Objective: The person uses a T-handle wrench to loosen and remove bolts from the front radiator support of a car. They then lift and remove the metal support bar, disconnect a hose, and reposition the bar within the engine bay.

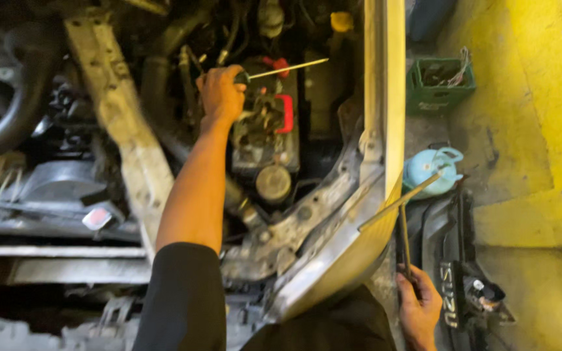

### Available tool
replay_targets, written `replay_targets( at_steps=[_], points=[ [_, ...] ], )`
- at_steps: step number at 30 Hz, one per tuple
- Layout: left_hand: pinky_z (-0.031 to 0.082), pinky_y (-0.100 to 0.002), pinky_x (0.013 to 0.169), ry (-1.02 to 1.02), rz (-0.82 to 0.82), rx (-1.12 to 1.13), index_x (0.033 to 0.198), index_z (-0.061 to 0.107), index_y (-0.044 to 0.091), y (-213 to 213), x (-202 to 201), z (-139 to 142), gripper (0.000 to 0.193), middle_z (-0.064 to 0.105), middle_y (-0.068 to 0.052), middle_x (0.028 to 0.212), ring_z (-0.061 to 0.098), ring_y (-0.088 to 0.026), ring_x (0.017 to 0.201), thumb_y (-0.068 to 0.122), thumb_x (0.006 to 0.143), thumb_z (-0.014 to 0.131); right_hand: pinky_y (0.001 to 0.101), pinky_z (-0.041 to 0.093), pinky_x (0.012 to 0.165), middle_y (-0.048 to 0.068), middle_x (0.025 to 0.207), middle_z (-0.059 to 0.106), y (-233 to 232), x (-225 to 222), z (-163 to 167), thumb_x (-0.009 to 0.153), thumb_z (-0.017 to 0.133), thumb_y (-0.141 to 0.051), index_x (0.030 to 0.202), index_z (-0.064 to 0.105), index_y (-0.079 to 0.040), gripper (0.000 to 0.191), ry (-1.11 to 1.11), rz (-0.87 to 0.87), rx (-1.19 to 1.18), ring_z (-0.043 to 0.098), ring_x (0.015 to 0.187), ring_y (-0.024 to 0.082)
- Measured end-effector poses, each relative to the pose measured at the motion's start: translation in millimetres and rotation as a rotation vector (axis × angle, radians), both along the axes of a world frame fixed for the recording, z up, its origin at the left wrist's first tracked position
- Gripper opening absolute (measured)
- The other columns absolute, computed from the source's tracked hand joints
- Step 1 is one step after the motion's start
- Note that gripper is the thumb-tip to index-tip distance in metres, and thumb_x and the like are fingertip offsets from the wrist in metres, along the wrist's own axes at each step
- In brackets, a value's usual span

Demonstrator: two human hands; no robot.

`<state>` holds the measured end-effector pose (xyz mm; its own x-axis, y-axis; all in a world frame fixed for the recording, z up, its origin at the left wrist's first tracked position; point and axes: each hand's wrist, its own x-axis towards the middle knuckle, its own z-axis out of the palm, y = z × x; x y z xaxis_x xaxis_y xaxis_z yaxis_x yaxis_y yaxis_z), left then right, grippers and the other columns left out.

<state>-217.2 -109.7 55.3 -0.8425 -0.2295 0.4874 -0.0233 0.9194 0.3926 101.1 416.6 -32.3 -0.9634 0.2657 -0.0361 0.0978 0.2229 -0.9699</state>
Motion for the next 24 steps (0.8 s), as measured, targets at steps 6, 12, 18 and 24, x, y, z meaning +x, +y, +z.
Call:
replay_targets(
  at_steps=[6, 12, 18, 24],
  points=[
    [0.028, -0.059, 0.108, -0.090, 0.025, -0.068, 0.111, 0.077, 0.020, 11, -75, -17, 0.034, 0.074, -0.005, 0.110, 0.059, -0.027, 0.120, 0.014, 0.078, 0.081, 0.0219, 0.049, 0.083, 0.003, 0.101, 0.072, 37, -102, 0, 0.094, 0.069, -0.003, 0.121, 0.071, 0.000, 0.028, -0.096, 0.077, 0.027, 0.063, 0.092, 0.008],
    [0.026, -0.060, 0.111, -0.285, 0.049, -0.007, 0.118, 0.074, 0.023, 13, -94, -27, 0.043, 0.063, -0.003, 0.134, 0.046, -0.025, 0.135, 0.022, 0.077, 0.082, 0.0172, 0.046, 0.076, -0.002, 0.098, 0.069, 44, -166, 16, 0.095, 0.066, -0.005, 0.121, 0.069, -0.001, 0.027, -0.051, 0.173, -0.015, 0.059, 0.086, 0.003],
    [0.026, -0.065, 0.107, -0.123, 0.157, 0.062, 0.140, 0.059, 0.020, 4, -83, -29, 0.062, 0.048, -0.013, 0.148, 0.039, -0.037, 0.137, 0.013, 0.081, 0.078, 0.0196, 0.038, 0.057, -0.003, 0.083, 0.060, 28, -200, 30, 0.095, 0.067, -0.004, 0.121, 0.068, 0.001, 0.026, -0.133, 0.234, -0.101, 0.047, 0.065, 0.005],
    [0.040, -0.058, 0.108, 0.002, 0.324, 0.179, 0.135, 0.064, 0.015, -2, 32, -35, 0.043, 0.060, -0.017, 0.139, 0.050, -0.041, 0.132, 0.017, 0.093, 0.076, 0.0228, 0.037, 0.059, 0.001, 0.080, 0.054, -10, -222, 38, 0.106, 0.061, -0.018, 0.121, 0.063, 0.001, 0.024, -0.089, 0.484, -0.454, 0.046, 0.067, 0.008]
  ],
)
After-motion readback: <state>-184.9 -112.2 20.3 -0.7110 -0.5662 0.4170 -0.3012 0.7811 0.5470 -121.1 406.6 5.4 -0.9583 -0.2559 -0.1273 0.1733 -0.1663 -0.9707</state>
